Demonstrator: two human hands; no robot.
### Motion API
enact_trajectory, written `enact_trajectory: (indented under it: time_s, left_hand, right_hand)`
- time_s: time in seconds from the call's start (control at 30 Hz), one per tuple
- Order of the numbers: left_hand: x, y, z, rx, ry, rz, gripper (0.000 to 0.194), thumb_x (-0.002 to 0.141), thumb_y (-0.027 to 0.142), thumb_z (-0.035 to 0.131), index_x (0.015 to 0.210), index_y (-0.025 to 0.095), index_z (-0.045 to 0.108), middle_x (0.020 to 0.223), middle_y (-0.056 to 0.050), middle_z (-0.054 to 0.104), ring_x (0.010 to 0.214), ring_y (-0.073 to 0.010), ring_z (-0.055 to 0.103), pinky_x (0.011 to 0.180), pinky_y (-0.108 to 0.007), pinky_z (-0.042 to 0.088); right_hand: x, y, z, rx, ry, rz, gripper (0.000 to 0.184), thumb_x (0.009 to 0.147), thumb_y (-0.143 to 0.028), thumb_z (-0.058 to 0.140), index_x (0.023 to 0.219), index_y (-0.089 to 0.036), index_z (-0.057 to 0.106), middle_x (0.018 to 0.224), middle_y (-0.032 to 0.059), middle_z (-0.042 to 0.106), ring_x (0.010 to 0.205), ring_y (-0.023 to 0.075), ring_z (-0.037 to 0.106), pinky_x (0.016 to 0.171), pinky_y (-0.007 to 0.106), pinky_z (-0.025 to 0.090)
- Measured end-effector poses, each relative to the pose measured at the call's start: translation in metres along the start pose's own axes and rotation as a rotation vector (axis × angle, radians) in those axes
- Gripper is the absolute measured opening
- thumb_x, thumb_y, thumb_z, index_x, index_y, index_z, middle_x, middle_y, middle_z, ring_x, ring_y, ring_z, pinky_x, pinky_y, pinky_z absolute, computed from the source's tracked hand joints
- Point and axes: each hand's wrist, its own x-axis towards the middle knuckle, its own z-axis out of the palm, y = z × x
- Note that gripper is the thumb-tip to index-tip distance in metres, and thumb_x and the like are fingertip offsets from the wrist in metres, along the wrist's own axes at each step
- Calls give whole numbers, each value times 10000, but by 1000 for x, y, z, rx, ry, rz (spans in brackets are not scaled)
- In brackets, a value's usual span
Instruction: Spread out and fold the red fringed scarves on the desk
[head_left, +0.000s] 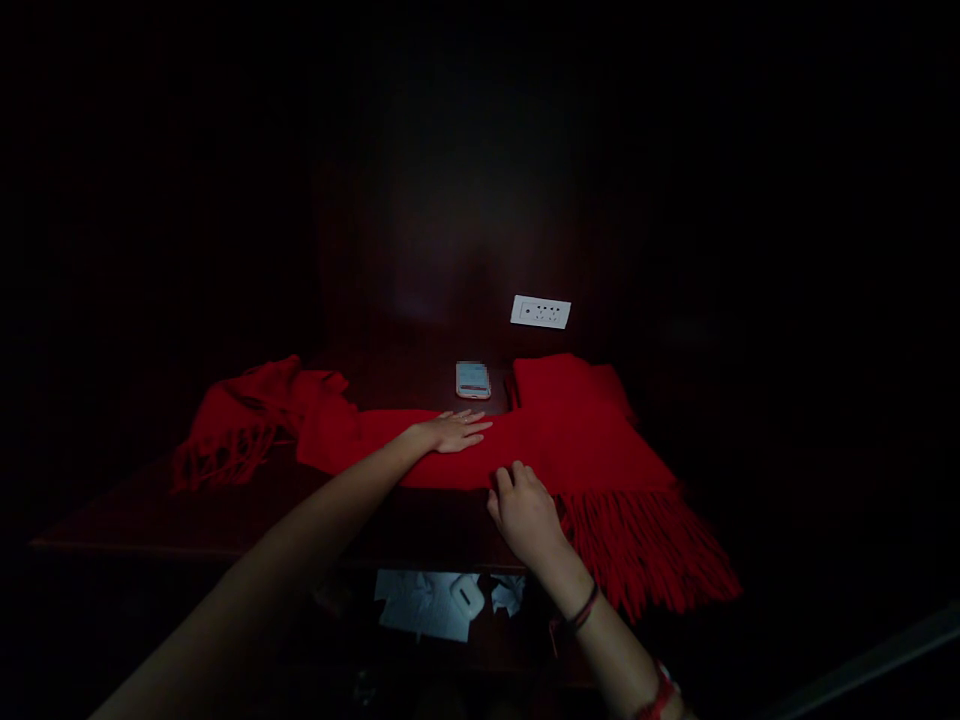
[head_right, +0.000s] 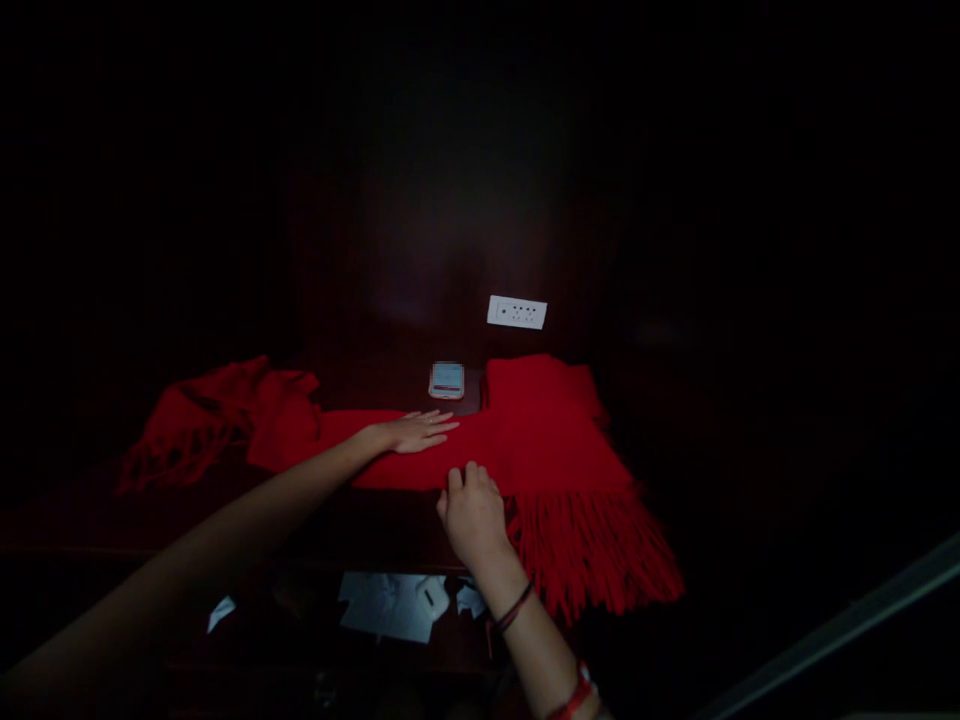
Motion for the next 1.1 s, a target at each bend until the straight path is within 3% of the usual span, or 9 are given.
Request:
enact_trajectory:
  time_s: [0.1,0.2,0.3,0.43,0.53,0.63,0.87,0.97,1.1]
  left_hand:
    - [3,-5,2,10,56,-57,505,859,447,168,1321,241,156,1392,-35,19,1259,-226,5,989,-453,93]
    - [4,0,7,24,122,77,499,864,428,164,1324,238,135,1393,-7,3,1259,-201,-28,1001,-426,77]
    - [4,5,11,27,80,192,481,869,414,157,1322,254,134,1389,6,89,1261,-182,51,1005,-408,89]
    - [0,7,10,18,129,186,471,871,415,163,1313,255,175,1385,5,121,1261,-173,67,1007,-399,80]
    - [-12,6,9,4,231,204,464,873,422,153,1311,271,177,1390,23,83,1263,-151,21,1013,-378,37]
    - [-26,4,11,-19,178,236,489,859,473,162,1312,289,154,1388,26,96,1262,-156,49,1011,-377,63]
    - [-34,1,15,12,109,226,504,850,491,183,1308,282,168,1380,12,146,1257,-167,97,1002,-388,102]
    - [-34,1,12,11,92,221,513,848,495,181,1312,278,153,1382,6,140,1256,-167,101,1003,-387,101]
    - [-28,11,6,5,95,217,512,846,507,161,1307,286,173,1381,4,149,1258,-171,94,1005,-404,69]
  right_hand:
    - [-1,2,1,41,19,10,209,788,-261,408,911,-158,542,936,102,531,898,208,487,786,331,389]
    - [0,4,5,92,5,9,329,800,-302,391,1047,-126,520,1110,141,494,1047,222,431,901,355,313]
    - [1,5,8,129,-95,3,416,817,-319,358,1148,-92,469,1213,170,435,1135,227,372,947,366,262]
    - [2,4,7,136,-154,4,450,823,-320,343,1191,-77,433,1257,184,381,1181,237,316,959,379,248]
    - [0,5,5,138,-93,22,456,823,-320,345,1200,-75,420,1272,173,364,1191,230,301,964,378,254]
    - [-3,6,5,136,-38,24,436,820,-296,349,1176,-63,447,1253,164,395,1177,217,326,965,345,270]
    - [-6,3,3,118,-91,24,420,816,-269,354,1140,-35,484,1202,176,451,1135,212,389,945,312,311]
    - [-8,14,-6,110,-57,8,454,819,-297,358,1183,-38,437,1243,164,408,1166,217,344,965,332,286]
    - [2,55,-24,73,-35,11,470,834,-341,322,1217,-81,404,1270,144,379,1203,218,279,979,370,253]
